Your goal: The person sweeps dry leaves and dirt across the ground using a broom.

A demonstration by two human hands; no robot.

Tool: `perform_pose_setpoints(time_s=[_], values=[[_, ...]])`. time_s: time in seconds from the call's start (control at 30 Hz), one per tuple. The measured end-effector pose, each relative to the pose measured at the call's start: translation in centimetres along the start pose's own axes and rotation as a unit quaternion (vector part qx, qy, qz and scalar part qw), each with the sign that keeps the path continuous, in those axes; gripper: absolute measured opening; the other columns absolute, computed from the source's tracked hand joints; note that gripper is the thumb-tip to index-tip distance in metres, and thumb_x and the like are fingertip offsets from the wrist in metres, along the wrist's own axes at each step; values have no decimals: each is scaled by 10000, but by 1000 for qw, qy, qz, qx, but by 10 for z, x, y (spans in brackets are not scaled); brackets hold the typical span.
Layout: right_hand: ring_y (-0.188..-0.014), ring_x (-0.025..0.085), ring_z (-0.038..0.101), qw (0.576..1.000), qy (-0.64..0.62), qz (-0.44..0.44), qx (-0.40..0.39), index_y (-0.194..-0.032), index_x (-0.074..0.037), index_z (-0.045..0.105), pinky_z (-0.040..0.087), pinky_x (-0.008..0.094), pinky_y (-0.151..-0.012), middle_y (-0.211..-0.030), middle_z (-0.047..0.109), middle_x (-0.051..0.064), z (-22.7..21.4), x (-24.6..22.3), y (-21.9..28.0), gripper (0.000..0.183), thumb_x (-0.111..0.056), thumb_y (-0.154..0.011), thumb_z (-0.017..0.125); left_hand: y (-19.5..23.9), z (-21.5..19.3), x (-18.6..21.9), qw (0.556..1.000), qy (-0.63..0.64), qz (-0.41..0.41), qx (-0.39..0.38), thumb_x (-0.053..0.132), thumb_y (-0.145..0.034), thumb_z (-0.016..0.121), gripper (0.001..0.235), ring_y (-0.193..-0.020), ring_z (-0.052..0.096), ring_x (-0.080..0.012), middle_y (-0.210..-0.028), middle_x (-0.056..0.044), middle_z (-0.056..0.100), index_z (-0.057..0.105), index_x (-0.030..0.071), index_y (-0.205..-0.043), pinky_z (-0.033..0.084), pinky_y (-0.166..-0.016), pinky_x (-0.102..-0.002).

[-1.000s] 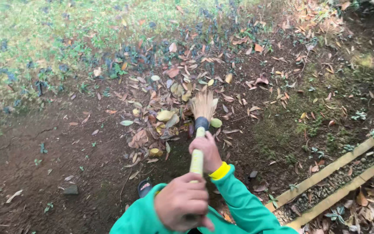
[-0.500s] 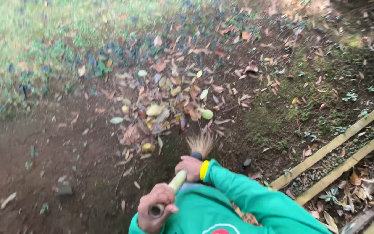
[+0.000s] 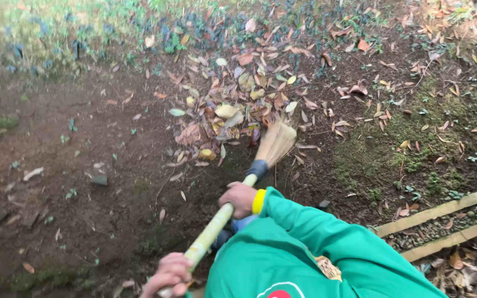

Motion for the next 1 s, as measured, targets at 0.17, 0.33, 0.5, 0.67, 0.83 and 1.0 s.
perform_pose_setpoints(time_s=[0.17,0.33,0.5,0.67,0.83,1.0], values=[[-872,354,646,971,-106,-161,-139,-962,-206,658,496,498,-850,-829,688,55,84,-131,-63,375,-246,-597,734,4,-44,132,933,-195,-16,-303,192,-788,751,219,-971,759,-232,-946,7,781,631,176,-970,525,-961,-442],[-877,313,668,910,-171,-345,-157,-828,-206,678,436,531,-916,-802,696,45,133,-200,-111,325,-259,-526,787,-44,51,181,829,-515,-33,-215,236,-738,813,186,-865,698,-184,-885,33,721,685,166,-854,540,-818,-374],[-1083,252,691,953,-153,-224,-138,-954,-288,704,442,498,-1089,-1010,717,-32,129,-100,-120,208,-257,-755,754,-83,99,92,772,-607,-117,-145,297,-862,894,310,-593,626,-230,-781,-56,720,657,105,-807,416,-487,-400],[-902,251,701,983,41,-145,-108,-865,-205,755,394,592,-993,-835,741,16,73,-16,-61,447,-234,-422,810,-40,52,87,856,-398,-224,243,137,-1016,705,158,-847,737,-252,-968,-139,742,628,-2,-1009,590,-787,-359],[-712,287,673,986,-50,-115,-109,-679,-229,659,503,428,-939,-653,640,26,12,-65,-37,151,-221,-550,736,-45,36,144,825,-351,-119,426,260,-914,704,283,-719,733,-182,-856,-40,760,540,30,-906,616,-662,-281],[-684,277,642,950,-179,-255,-35,-725,-192,635,441,417,-935,-671,623,11,-19,-123,-67,190,-291,-702,795,-144,106,194,798,-545,-231,-108,160,-792,735,101,-470,557,-129,-954,-81,772,667,130,-724,460,-497,-291]])
Point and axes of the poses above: each hand's wrist, its own y-axis away from the middle knuckle, its own z-axis out of the palm, x = y × z, the point moved 7 cm from there along -y, towards the middle knuckle
